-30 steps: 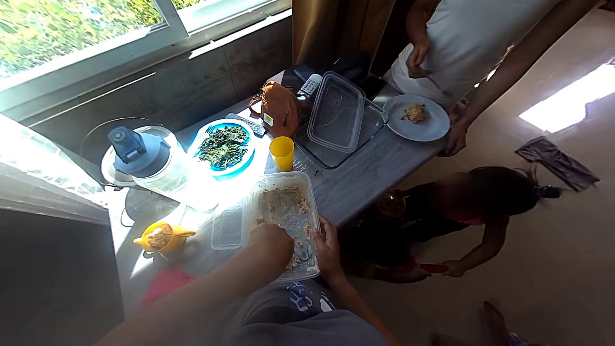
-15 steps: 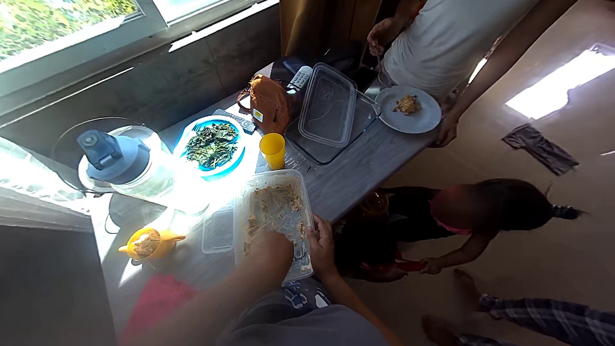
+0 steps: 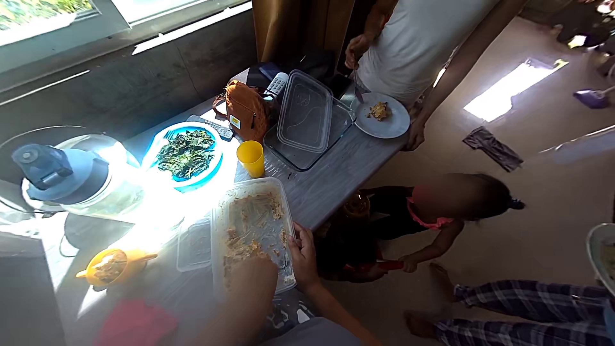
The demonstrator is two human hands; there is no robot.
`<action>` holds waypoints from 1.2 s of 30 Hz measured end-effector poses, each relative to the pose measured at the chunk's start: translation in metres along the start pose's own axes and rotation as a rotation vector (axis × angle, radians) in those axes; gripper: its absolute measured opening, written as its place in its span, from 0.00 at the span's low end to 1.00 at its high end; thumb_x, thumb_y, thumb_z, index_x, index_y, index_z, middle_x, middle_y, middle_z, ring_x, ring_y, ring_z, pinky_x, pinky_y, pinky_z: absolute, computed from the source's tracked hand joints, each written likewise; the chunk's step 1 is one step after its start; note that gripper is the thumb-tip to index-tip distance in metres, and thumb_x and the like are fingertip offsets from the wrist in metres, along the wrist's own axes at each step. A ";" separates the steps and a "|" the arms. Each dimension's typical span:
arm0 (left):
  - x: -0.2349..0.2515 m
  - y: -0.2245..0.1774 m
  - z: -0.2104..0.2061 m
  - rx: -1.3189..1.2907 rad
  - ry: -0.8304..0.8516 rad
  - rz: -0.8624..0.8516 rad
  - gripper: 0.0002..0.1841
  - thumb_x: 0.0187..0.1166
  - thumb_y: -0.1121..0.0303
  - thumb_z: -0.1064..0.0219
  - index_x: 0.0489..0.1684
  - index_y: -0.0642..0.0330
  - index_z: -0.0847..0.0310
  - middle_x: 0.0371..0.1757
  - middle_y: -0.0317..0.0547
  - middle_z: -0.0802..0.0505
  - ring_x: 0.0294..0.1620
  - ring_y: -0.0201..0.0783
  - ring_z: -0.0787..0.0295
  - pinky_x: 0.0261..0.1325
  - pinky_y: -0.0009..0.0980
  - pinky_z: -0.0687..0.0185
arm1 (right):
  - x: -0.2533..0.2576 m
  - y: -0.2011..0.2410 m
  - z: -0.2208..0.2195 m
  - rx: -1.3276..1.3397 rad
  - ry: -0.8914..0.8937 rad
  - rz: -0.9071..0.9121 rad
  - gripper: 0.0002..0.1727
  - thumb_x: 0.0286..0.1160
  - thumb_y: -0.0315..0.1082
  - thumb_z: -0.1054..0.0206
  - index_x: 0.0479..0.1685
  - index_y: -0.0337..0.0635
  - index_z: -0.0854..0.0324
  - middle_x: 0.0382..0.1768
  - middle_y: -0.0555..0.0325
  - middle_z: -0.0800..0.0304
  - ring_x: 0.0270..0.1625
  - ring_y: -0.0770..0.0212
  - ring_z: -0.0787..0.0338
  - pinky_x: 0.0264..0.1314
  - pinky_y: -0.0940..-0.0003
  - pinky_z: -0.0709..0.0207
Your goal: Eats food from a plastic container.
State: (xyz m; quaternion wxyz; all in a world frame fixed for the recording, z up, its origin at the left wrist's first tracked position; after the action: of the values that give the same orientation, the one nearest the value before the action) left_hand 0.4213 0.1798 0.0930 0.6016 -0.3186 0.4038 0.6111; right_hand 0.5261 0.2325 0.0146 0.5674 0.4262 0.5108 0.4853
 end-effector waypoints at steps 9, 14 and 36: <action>0.043 0.022 -0.009 -0.105 0.017 -0.222 0.12 0.82 0.73 0.38 0.53 0.75 0.18 0.59 0.71 0.12 0.64 0.71 0.16 0.58 0.69 0.23 | -0.001 -0.001 -0.002 0.012 -0.021 0.025 0.26 0.79 0.30 0.44 0.75 0.26 0.26 0.63 0.37 0.22 0.63 0.57 0.18 0.67 0.70 0.23; 0.009 0.014 -0.005 -0.044 -0.028 -0.238 0.11 0.84 0.78 0.45 0.51 0.72 0.16 0.55 0.67 0.10 0.60 0.67 0.13 0.52 0.62 0.20 | 0.000 0.001 -0.003 -0.001 -0.023 0.023 0.26 0.78 0.31 0.43 0.74 0.27 0.26 0.62 0.39 0.22 0.62 0.59 0.17 0.65 0.71 0.22; -0.026 0.070 -0.016 -0.549 -0.830 -0.448 0.09 0.78 0.70 0.35 0.40 0.63 0.08 0.33 0.53 0.06 0.35 0.53 0.06 0.39 0.53 0.13 | 0.004 -0.006 0.001 0.055 0.013 0.002 0.28 0.75 0.34 0.41 0.74 0.29 0.25 0.62 0.42 0.21 0.63 0.61 0.17 0.65 0.72 0.21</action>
State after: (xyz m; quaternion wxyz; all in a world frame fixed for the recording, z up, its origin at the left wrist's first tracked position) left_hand 0.3519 0.1572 0.1163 0.7208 -0.2743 -0.1194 0.6253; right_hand 0.5274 0.2358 0.0084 0.5519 0.4389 0.5272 0.4742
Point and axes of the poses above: each hand's wrist, its own x-axis towards the middle knuckle, its own z-axis out of the back of the hand, y = z × x, the point moved 10 cm from there along x, towards the middle knuckle
